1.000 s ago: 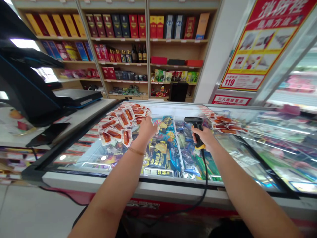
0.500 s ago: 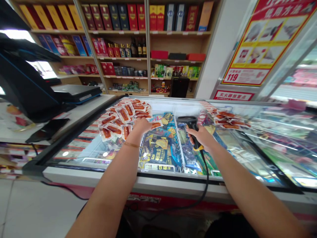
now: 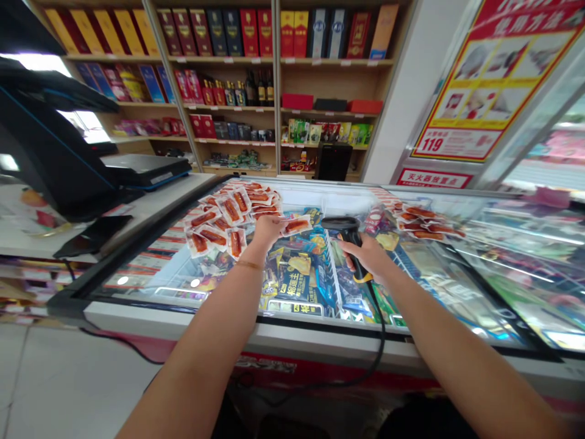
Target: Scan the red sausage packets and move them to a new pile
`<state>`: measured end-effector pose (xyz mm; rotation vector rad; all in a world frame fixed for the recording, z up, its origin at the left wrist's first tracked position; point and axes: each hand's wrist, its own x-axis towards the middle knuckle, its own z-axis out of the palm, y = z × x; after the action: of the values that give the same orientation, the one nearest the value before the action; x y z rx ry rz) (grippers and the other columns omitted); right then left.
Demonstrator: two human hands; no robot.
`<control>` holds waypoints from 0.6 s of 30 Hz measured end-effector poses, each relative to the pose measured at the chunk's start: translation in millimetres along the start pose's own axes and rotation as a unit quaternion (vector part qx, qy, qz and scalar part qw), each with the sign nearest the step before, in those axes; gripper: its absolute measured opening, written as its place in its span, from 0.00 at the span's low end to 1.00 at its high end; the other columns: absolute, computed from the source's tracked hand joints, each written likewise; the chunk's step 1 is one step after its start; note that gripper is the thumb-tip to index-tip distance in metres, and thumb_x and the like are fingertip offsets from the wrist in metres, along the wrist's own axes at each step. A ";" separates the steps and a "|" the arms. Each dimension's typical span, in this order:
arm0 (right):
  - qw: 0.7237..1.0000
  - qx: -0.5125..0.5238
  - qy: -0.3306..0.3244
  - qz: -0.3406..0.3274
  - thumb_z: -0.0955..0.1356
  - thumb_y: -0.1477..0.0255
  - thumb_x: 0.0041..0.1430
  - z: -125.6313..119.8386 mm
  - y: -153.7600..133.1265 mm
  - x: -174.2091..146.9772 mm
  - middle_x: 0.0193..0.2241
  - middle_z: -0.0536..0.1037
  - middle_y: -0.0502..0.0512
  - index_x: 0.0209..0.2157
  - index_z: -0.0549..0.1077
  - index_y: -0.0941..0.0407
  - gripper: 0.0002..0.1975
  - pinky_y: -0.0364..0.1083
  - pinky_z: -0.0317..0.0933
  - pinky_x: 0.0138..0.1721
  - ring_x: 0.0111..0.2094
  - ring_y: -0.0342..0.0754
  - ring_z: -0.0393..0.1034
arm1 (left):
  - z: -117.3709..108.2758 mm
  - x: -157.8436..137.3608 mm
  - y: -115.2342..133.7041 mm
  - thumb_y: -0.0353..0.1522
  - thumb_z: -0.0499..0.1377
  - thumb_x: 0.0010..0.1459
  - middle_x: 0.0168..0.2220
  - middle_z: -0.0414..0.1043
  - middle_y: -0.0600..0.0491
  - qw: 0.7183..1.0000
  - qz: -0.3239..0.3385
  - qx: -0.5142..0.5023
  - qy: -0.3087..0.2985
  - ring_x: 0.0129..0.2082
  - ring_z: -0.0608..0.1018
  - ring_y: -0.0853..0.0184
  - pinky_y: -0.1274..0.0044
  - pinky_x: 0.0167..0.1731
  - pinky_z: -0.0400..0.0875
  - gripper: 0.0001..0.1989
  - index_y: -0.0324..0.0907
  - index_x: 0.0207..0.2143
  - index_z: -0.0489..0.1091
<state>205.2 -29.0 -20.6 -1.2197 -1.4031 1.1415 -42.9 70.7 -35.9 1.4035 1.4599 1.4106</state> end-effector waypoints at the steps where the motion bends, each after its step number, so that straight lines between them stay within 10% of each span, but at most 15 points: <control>1: 1.000 -0.003 -0.008 -0.006 0.71 0.64 0.50 1.2 0.3 -0.6 0.16 0.68 0.44 0.33 0.64 0.55 0.14 0.42 0.56 0.15 0.13 0.41 0.62 | 3.4 1.6 -3.7 0.31 0.66 0.43 0.21 0.74 0.51 1.000 0.004 -0.017 0.008 0.26 0.77 0.65 0.76 0.30 0.71 0.08 0.37 0.28 0.79; 18: 0.986 -0.121 -0.108 -0.045 0.66 0.66 0.55 22.2 -11.1 -20.0 0.11 0.66 0.42 0.34 0.63 0.55 0.09 0.43 0.58 0.21 0.13 0.42 0.60 | 17.7 11.4 -16.2 0.38 0.61 0.50 0.25 0.77 0.52 0.996 0.064 -0.045 0.046 0.27 0.76 0.68 0.79 0.30 0.69 0.15 0.37 0.36 0.80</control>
<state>183.4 -51.3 -14.1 -1.2112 -1.7851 1.0887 -32.4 88.6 -52.6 1.4138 1.3649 1.6211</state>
